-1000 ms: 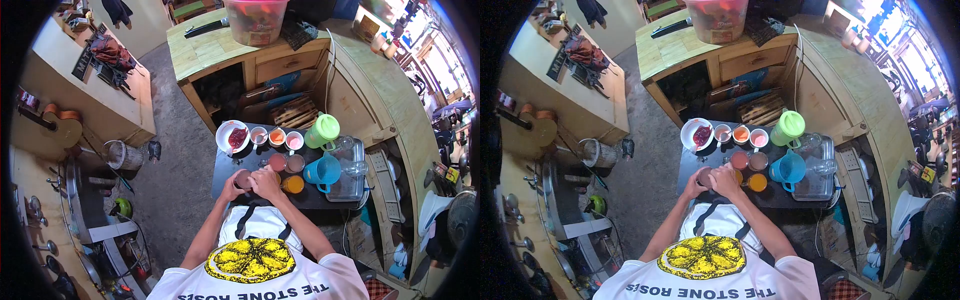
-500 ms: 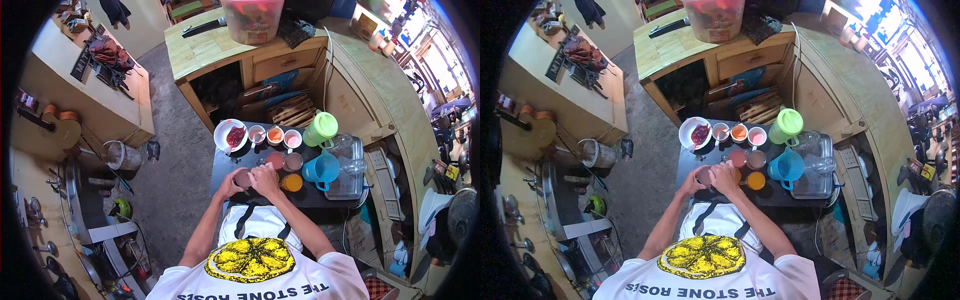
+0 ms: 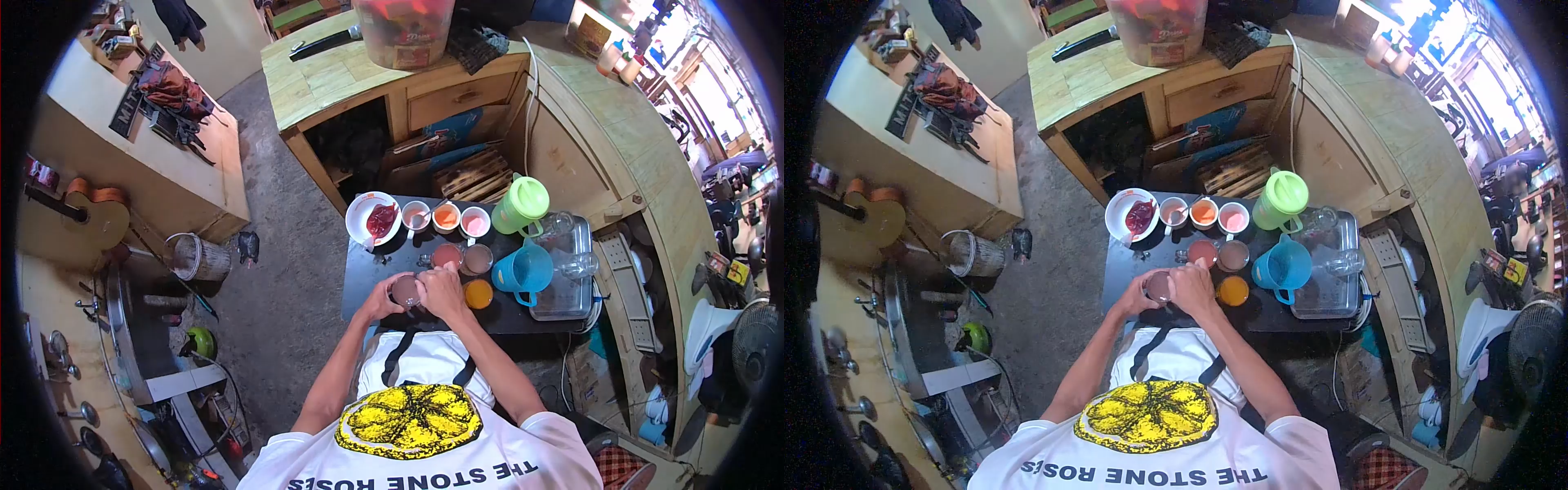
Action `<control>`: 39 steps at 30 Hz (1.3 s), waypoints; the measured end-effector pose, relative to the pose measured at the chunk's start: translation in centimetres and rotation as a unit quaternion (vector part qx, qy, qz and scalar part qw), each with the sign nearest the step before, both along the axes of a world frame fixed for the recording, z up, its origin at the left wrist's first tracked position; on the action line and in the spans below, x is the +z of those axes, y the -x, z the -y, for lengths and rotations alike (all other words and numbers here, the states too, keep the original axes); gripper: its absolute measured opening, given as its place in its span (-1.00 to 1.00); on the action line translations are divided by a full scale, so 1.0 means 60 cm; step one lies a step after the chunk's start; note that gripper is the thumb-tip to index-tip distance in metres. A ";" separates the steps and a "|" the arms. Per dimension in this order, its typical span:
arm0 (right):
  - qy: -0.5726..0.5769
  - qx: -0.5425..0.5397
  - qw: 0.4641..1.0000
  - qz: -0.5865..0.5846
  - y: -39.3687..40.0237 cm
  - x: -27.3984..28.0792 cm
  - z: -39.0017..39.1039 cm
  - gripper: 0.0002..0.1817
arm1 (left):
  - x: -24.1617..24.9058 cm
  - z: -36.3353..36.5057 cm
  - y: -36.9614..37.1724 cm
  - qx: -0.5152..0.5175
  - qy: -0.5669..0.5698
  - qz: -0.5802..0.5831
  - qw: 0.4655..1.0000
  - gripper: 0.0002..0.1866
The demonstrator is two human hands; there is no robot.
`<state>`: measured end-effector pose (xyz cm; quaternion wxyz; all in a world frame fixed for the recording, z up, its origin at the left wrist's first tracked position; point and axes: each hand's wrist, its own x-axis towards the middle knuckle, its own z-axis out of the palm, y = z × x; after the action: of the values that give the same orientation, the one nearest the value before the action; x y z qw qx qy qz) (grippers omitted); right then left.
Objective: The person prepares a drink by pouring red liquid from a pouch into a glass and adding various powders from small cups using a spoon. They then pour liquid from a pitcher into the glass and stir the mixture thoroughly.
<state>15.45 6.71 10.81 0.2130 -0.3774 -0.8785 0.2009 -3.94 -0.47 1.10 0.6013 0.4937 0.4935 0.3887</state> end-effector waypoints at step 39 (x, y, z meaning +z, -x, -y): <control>0.072 0.010 0.996 0.052 0.004 0.011 0.004 -0.78 | -0.010 0.038 -0.029 0.161 -0.080 -0.171 0.969 -0.12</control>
<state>15.20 6.46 11.44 0.1373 -0.3928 -0.8753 0.2465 -2.19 -2.76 0.51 0.3960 0.5137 0.6293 0.4281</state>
